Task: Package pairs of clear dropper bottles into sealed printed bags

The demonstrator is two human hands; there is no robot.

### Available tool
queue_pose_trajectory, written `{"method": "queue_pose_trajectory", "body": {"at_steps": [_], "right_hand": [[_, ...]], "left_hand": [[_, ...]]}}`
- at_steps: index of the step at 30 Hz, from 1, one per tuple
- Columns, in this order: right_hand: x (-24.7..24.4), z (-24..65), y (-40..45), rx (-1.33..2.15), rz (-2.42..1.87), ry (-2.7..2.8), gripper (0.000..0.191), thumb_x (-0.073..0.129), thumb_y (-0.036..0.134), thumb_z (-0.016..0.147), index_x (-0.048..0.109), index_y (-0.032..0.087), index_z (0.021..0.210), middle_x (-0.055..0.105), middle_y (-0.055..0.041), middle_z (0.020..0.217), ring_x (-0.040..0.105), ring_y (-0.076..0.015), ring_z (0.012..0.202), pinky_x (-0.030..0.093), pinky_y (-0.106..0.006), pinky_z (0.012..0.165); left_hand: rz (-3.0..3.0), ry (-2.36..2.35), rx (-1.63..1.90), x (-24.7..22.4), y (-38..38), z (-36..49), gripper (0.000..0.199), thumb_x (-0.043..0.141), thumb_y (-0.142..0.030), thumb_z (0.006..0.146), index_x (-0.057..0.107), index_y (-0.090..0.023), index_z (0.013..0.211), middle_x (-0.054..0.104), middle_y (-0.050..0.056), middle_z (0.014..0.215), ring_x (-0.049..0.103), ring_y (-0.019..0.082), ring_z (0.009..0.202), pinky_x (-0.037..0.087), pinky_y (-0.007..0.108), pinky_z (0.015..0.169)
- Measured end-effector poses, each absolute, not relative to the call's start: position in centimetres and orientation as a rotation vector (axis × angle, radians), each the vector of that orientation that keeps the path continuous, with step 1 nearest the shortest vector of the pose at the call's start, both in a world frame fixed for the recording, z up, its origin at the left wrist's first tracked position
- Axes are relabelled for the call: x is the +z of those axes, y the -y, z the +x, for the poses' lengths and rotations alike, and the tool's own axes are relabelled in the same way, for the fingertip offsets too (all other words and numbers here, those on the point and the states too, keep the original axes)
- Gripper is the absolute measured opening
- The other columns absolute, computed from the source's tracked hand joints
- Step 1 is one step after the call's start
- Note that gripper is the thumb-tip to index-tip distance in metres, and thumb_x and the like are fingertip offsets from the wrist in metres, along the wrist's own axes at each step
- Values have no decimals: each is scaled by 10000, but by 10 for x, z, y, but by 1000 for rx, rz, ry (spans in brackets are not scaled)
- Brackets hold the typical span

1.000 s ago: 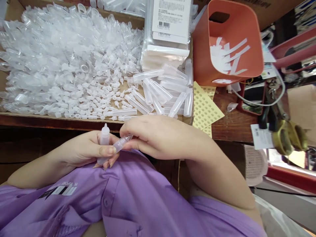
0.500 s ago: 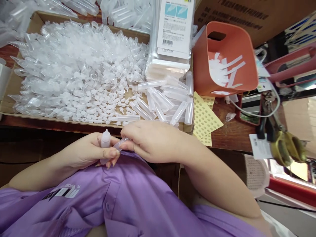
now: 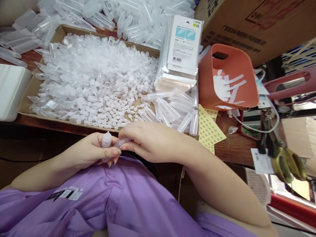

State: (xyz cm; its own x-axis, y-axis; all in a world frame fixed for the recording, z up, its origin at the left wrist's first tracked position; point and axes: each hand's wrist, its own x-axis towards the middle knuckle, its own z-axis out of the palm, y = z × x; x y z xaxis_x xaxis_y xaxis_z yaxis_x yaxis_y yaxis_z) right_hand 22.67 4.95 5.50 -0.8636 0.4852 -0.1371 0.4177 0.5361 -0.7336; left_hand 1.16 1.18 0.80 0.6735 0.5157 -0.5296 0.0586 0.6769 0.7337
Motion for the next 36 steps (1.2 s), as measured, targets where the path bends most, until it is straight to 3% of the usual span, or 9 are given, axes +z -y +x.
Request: {"method": "queue_pose_trajectory", "body": {"at_steps": [3,7,10,17,21,24,29,36], "right_hand": [[60,221,-69,1257,-846,2680,291,433,355,990,638,164,1069,701,-58,946,644,-141,835,480,-253,718],[59,207,-112,541,-1314,2722,277,434,232,951,672,150,1066,692,-90,1028,633,-198,935,454,-317,771],[55,188,-135,280,-1385,2987,279,480,159,890,691,173,1072,687,-90,1075,627,-231,979,438,-332,747],[58,160,-135,123,-1491,3343,263,473,76,835,686,150,970,691,-111,881,628,-219,764,339,-305,562],[60,177,-134,296,-1427,3153,236,480,196,896,664,162,1040,667,-110,979,618,-225,845,405,-326,647],[61,197,-129,624,-1431,2713,221,550,258,882,640,170,1064,659,-77,952,611,-193,850,454,-339,741],[61,212,-100,1382,-1120,2004,236,662,304,827,581,179,1010,639,-17,879,611,-121,795,508,-261,702],[63,211,-73,1648,-959,1987,125,628,219,850,583,172,957,647,8,863,628,-82,778,522,-207,667]], "left_hand": [[781,-807,319,9,-12,9,315,735,-431,796,677,-122,783,607,-11,624,489,57,511,347,176,468],[629,-739,349,7,-10,10,375,735,-453,797,709,-138,998,626,-8,680,550,77,525,421,171,441],[505,-689,355,2,-7,10,415,746,-456,788,706,-148,1064,644,-5,697,593,87,538,500,186,464],[377,-624,395,0,-7,7,393,799,-425,745,731,-147,1014,722,37,758,675,107,594,550,190,533],[364,-598,382,1,-9,5,385,795,-432,749,731,-160,1015,761,72,861,719,134,684,563,189,566],[358,-570,362,1,-12,6,393,795,-438,747,723,-161,1016,761,71,841,720,135,672,562,191,567],[404,-534,307,2,-15,11,400,764,-445,779,695,-149,1041,736,55,765,693,128,615,546,211,567],[476,-552,274,8,-17,20,432,770,-460,766,672,-122,1018,649,-6,653,636,104,554,540,212,527]]}}
